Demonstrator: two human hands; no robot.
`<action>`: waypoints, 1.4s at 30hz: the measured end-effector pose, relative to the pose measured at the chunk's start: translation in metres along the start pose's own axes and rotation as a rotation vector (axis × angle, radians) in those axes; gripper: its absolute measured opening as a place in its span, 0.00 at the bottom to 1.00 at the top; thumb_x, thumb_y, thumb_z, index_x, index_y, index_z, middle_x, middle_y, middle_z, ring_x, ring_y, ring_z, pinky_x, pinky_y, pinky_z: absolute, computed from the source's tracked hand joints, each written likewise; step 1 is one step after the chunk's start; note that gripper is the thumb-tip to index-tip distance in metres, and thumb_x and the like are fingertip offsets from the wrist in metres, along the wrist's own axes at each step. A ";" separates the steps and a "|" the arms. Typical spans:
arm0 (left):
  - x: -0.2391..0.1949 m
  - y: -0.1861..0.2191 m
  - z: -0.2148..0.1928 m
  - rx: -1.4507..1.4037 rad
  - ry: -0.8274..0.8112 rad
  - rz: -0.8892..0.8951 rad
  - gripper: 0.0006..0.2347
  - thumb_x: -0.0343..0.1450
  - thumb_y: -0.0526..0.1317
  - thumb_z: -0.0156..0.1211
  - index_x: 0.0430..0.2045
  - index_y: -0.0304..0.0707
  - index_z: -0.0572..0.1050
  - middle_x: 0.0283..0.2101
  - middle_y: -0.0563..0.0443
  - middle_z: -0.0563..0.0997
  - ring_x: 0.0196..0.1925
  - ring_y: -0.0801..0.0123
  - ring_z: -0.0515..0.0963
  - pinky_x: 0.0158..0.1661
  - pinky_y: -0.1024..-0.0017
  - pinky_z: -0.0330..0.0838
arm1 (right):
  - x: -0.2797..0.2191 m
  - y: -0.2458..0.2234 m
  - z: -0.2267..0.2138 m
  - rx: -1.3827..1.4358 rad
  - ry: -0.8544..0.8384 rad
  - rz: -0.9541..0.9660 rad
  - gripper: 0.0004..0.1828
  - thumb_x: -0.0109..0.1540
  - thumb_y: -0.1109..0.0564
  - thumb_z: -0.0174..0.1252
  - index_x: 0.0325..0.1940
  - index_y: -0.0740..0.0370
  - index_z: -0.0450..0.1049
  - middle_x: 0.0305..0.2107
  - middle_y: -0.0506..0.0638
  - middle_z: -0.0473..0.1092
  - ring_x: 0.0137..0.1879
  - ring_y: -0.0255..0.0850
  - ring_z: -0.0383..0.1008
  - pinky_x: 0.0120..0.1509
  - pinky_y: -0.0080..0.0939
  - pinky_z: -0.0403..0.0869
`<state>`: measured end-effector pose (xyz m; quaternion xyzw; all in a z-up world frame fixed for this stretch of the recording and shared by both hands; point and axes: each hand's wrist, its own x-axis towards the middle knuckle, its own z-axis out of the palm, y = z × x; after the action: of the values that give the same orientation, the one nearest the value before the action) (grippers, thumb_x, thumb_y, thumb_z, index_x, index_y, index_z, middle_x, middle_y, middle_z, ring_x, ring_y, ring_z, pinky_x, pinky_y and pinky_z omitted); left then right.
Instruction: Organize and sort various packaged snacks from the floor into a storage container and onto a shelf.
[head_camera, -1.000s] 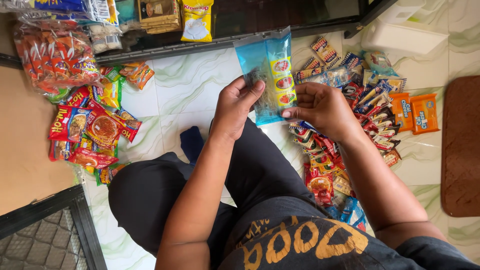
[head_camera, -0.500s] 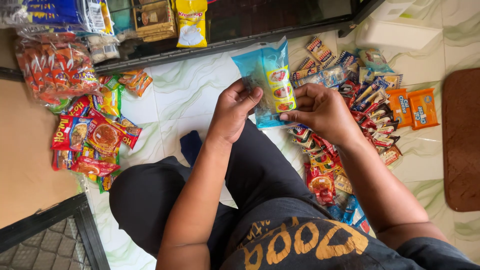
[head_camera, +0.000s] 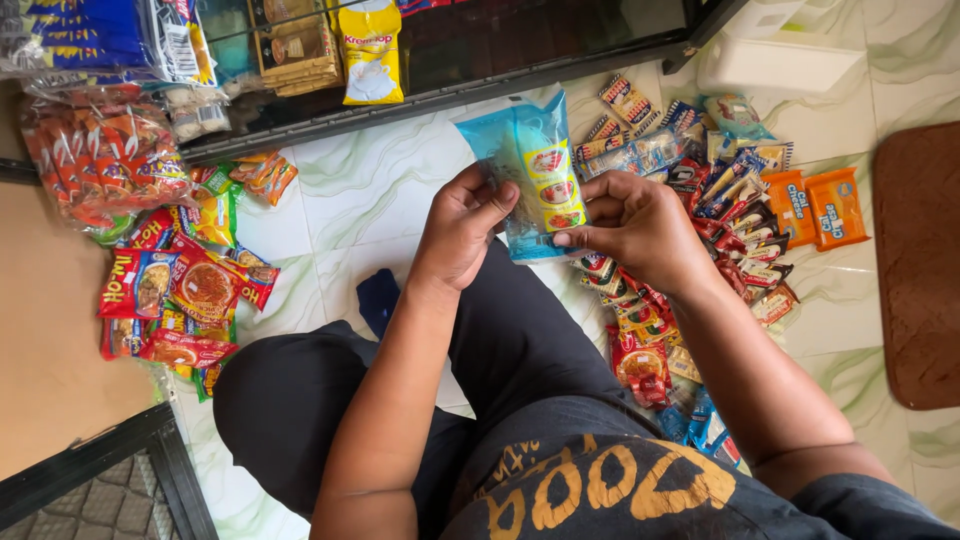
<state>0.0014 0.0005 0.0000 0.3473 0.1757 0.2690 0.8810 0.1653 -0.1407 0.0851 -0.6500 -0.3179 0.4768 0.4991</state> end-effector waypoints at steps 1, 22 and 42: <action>0.000 -0.003 -0.003 -0.001 -0.002 0.000 0.14 0.72 0.34 0.66 0.51 0.32 0.76 0.46 0.54 0.82 0.46 0.79 0.78 0.48 0.78 0.72 | -0.001 -0.001 0.000 -0.001 0.002 0.000 0.16 0.56 0.69 0.68 0.46 0.70 0.72 0.38 0.54 0.79 0.44 0.35 0.81 0.51 0.35 0.80; 0.008 -0.004 0.003 0.067 0.103 0.103 0.15 0.73 0.33 0.70 0.51 0.24 0.76 0.48 0.49 0.82 0.49 0.74 0.79 0.52 0.74 0.74 | 0.011 0.009 0.013 0.127 0.036 -0.130 0.25 0.60 0.64 0.67 0.61 0.70 0.72 0.53 0.53 0.76 0.57 0.37 0.78 0.64 0.38 0.76; 0.003 -0.006 0.007 0.012 0.093 0.200 0.20 0.76 0.31 0.61 0.63 0.29 0.68 0.49 0.45 0.81 0.52 0.71 0.79 0.56 0.72 0.73 | 0.019 -0.014 0.023 -0.703 0.539 -0.707 0.29 0.61 0.60 0.74 0.64 0.68 0.72 0.58 0.63 0.68 0.64 0.50 0.69 0.63 0.43 0.72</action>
<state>0.0097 -0.0046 0.0008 0.3556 0.1823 0.3705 0.8385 0.1509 -0.1117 0.0921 -0.7298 -0.5172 -0.0366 0.4456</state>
